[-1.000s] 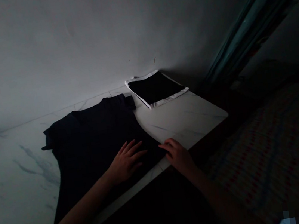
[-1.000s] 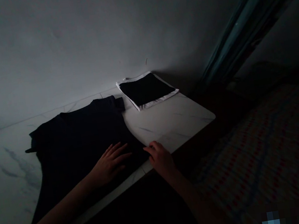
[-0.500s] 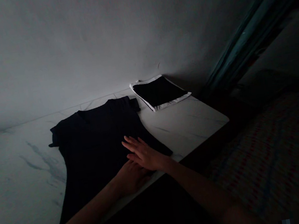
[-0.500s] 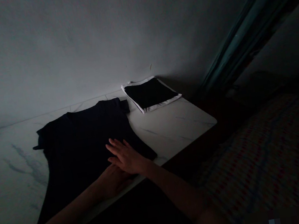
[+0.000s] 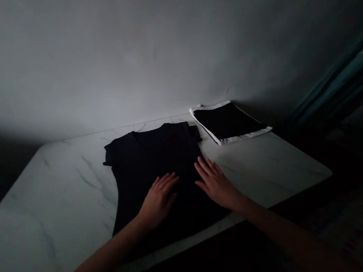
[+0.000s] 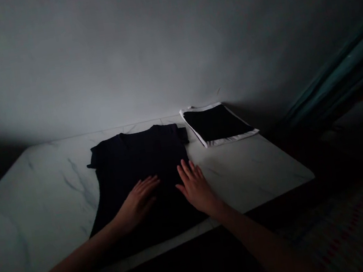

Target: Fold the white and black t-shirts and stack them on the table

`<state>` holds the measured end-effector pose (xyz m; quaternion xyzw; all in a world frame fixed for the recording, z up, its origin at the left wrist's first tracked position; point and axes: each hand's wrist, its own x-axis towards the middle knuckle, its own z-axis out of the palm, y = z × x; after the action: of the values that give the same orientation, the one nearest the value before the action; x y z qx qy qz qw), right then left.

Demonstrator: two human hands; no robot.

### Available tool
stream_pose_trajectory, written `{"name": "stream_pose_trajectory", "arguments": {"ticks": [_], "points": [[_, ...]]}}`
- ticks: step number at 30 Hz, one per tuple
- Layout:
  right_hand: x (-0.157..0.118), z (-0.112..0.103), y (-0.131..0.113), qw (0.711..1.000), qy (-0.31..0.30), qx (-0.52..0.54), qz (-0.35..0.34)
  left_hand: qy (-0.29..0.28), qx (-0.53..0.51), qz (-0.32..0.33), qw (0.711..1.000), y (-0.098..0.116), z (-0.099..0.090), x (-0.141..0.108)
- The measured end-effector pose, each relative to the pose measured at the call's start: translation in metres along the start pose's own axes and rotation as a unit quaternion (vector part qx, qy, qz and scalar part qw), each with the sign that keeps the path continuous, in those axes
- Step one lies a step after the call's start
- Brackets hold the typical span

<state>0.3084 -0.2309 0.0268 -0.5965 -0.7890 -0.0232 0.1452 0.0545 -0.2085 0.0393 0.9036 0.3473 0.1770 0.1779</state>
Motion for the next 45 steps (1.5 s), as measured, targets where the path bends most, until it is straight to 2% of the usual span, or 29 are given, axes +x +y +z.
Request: {"name": "stream_pose_trajectory", "arguments": {"ticks": [2,5,7,11,13,15,17,20,22,26,28,31,34,37,41,45], "points": [[0.030,0.007,-0.028,0.997,-0.023,0.030,-0.072,0.068,0.086,-0.088,0.990,-0.025,0.004,0.002],[0.064,0.022,-0.048,0.989,-0.057,0.050,-0.126,0.085,0.173,-0.124,0.973,-0.051,0.013,-0.014],[0.068,0.032,-0.036,0.991,-0.066,0.043,-0.108,0.091,0.214,-0.123,0.965,-0.059,0.015,-0.041],[0.044,0.045,0.020,0.999,-0.047,0.018,-0.021,0.120,0.285,-0.155,0.938,-0.061,0.007,-0.104],[0.039,0.049,0.036,1.000,-0.026,0.009,0.011,0.124,0.304,-0.163,0.930,-0.059,0.002,-0.112],[0.052,0.054,0.032,1.000,-0.018,0.008,0.004,0.120,0.307,-0.155,0.931,-0.060,-0.002,-0.091],[0.084,0.059,0.014,0.999,-0.024,0.022,-0.043,0.106,0.293,-0.138,0.940,-0.068,-0.005,-0.046],[0.139,0.069,-0.014,0.992,-0.046,0.048,-0.105,0.086,0.271,-0.140,0.948,-0.097,-0.012,0.024],[0.164,0.077,-0.014,0.992,-0.059,0.044,-0.103,0.081,0.262,-0.184,0.944,-0.123,-0.017,0.048],[0.186,0.093,0.028,0.997,-0.065,-0.003,-0.039,0.103,0.252,-0.270,0.924,-0.172,-0.026,0.046],[0.200,0.096,0.050,0.998,-0.062,-0.023,-0.006,0.114,0.256,-0.281,0.918,-0.189,-0.031,0.045],[0.237,0.092,0.063,0.997,-0.060,-0.049,0.007,0.091,0.243,-0.266,0.928,-0.207,-0.042,0.068],[0.272,0.088,0.070,0.993,-0.096,-0.062,0.015,0.051,0.217,-0.262,0.939,-0.219,-0.054,0.100],[0.286,0.088,0.081,0.989,-0.123,-0.068,0.042,0.050,0.218,-0.296,0.929,-0.226,-0.061,0.117],[0.290,0.087,0.090,0.986,-0.115,-0.086,0.085,0.083,0.236,-0.331,0.910,-0.230,-0.060,0.118],[0.309,0.082,0.074,0.989,-0.052,-0.089,0.102,0.104,0.240,-0.333,0.906,-0.232,-0.055,0.116]]}}
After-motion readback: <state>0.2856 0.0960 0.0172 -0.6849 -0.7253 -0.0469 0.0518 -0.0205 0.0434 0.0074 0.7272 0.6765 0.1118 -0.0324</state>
